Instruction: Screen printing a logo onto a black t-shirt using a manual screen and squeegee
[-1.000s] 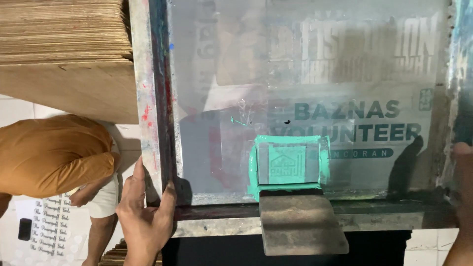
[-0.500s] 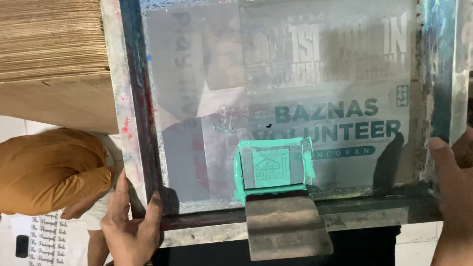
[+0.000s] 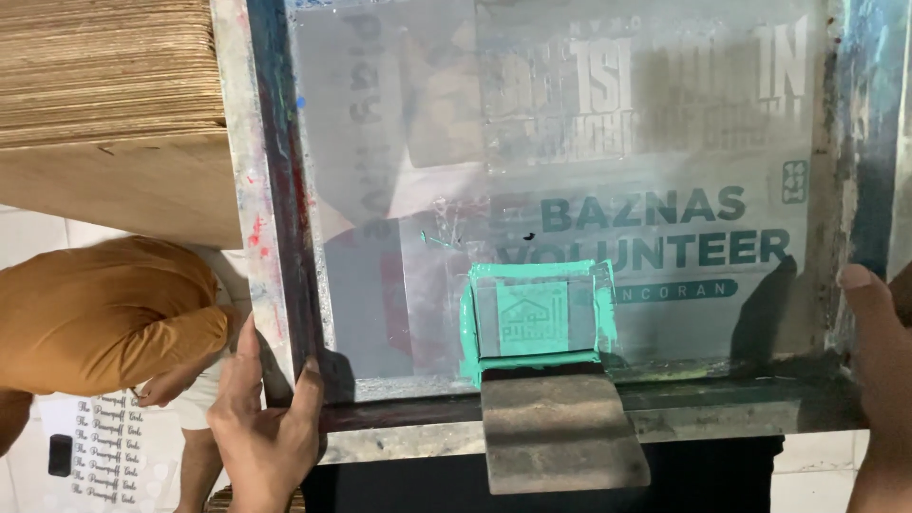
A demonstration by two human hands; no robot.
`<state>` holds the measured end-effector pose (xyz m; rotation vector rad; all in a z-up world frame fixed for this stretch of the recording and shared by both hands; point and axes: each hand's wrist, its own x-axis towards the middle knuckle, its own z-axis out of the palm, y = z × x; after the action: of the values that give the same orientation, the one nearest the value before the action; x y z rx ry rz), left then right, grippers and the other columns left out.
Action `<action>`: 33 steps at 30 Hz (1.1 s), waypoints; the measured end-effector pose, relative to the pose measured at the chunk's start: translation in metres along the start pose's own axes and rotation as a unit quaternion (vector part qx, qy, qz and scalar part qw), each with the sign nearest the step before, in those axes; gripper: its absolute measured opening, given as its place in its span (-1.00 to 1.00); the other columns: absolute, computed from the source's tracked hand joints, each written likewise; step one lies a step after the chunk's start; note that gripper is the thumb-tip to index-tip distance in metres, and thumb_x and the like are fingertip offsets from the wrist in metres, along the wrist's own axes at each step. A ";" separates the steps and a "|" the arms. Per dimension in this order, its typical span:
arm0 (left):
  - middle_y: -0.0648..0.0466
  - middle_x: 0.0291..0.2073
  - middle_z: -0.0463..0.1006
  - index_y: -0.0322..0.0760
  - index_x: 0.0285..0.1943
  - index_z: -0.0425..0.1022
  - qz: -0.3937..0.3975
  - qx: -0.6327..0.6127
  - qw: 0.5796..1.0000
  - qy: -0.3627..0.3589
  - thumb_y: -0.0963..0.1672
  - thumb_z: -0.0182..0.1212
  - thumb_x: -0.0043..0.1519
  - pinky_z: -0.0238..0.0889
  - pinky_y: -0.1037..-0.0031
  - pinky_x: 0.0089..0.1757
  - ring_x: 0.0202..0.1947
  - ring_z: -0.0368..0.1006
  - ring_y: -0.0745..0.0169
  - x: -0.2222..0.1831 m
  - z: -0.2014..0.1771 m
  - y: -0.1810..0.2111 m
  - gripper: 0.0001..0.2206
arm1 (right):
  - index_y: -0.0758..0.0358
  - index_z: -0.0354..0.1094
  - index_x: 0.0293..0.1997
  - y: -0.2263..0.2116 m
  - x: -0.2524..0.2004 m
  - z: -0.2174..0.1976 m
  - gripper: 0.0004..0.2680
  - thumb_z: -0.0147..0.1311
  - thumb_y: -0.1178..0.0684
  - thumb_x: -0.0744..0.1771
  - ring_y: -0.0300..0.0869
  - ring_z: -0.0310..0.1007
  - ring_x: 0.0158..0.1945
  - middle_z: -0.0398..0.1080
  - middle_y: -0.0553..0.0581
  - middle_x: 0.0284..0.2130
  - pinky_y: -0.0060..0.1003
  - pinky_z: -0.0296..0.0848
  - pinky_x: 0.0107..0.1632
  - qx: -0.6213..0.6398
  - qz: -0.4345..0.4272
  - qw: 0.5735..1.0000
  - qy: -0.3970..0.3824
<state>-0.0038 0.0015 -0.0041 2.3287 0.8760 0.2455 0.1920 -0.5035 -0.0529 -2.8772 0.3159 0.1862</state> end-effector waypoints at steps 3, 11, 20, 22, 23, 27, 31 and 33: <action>-0.14 -0.08 0.51 -0.41 0.51 0.27 0.009 -0.006 1.000 -0.007 -0.17 0.24 0.19 0.25 0.32 0.05 -0.05 0.41 0.02 0.001 0.001 0.003 -0.37 | 0.23 0.14 -0.33 0.040 0.008 0.021 -0.44 -0.05 -0.33 0.74 -0.03 0.02 -0.50 -0.03 0.11 -0.55 -0.02 0.02 -0.43 -0.091 0.017 0.995 0.019; -0.17 -0.06 0.52 -0.35 0.51 0.27 -0.012 0.003 1.000 -0.009 -0.15 0.25 0.14 0.29 0.29 0.02 -0.05 0.48 0.00 0.001 0.001 0.001 -0.34 | 0.00 0.43 0.15 -0.155 -0.138 -0.055 -0.58 -0.01 -0.23 0.21 -0.02 0.39 0.14 0.42 0.03 0.08 0.04 0.28 0.20 0.056 -0.271 0.955 -0.104; -0.13 -0.22 0.45 -0.35 0.53 0.24 0.028 0.016 0.999 0.006 -0.12 0.25 0.18 0.30 0.21 -0.23 -0.29 0.40 -0.01 -0.003 0.004 -0.012 -0.34 | -0.11 0.38 0.21 -0.184 -0.102 -0.038 -0.59 0.19 -0.02 0.21 -0.06 0.31 0.11 0.44 -0.13 0.04 0.12 0.27 0.08 -0.078 -0.451 0.873 -0.171; -0.18 -0.18 0.48 -0.35 0.52 0.25 0.033 0.022 0.999 0.004 -0.11 0.23 0.18 0.31 0.15 -0.18 -0.23 0.43 -0.10 -0.004 0.004 -0.011 -0.35 | -0.01 0.44 0.10 -0.198 -0.091 -0.045 -0.68 0.16 0.01 0.22 -0.01 0.35 0.04 0.51 -0.07 -0.03 0.10 0.28 0.02 -0.062 -0.442 0.877 -0.178; -0.16 -0.20 0.46 -0.36 0.51 0.25 0.035 0.017 0.999 0.006 -0.12 0.24 0.17 0.31 0.15 -0.17 -0.22 0.42 -0.10 -0.004 0.004 -0.010 -0.35 | -0.09 0.43 0.06 -0.199 -0.088 -0.048 -0.71 0.13 0.03 0.23 -0.05 0.35 0.05 0.50 -0.11 -0.04 0.06 0.25 0.02 -0.099 -0.429 0.872 -0.214; -0.14 -0.17 0.45 -0.36 0.53 0.24 0.006 -0.007 1.000 -0.003 -0.12 0.23 0.19 0.34 0.23 -0.15 -0.23 0.43 -0.01 -0.003 0.002 -0.004 -0.35 | -0.08 0.36 0.07 -0.177 -0.097 -0.055 -0.63 0.28 0.04 0.17 -0.10 0.42 0.11 0.52 -0.15 -0.03 0.04 0.27 0.00 -0.070 -0.458 0.866 -0.187; -0.14 -0.23 0.43 -0.41 0.52 0.23 0.022 0.013 1.000 -0.003 -0.10 0.22 0.20 0.31 0.15 -0.16 -0.22 0.38 -0.08 -0.002 0.004 -0.010 -0.35 | -0.09 0.35 0.04 -0.178 -0.105 -0.038 -0.66 0.13 0.17 0.20 -0.10 0.39 0.07 0.50 -0.17 -0.04 0.03 0.28 -0.03 -0.068 -0.461 0.870 -0.160; -0.17 -0.15 0.48 -0.40 0.51 0.23 0.025 0.006 1.000 -0.007 -0.09 0.21 0.18 0.31 0.16 -0.08 -0.12 0.41 -0.13 -0.001 0.004 -0.008 -0.35 | -0.08 0.40 0.07 -0.190 -0.093 -0.041 -0.70 0.19 -0.04 0.23 -0.07 0.39 0.07 0.53 -0.16 -0.06 0.10 0.24 0.04 -0.115 -0.405 0.879 -0.225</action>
<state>-0.0071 0.0038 -0.0124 2.3621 0.8167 0.2462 0.1496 -0.3152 0.0429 -2.7791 -1.0356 0.7368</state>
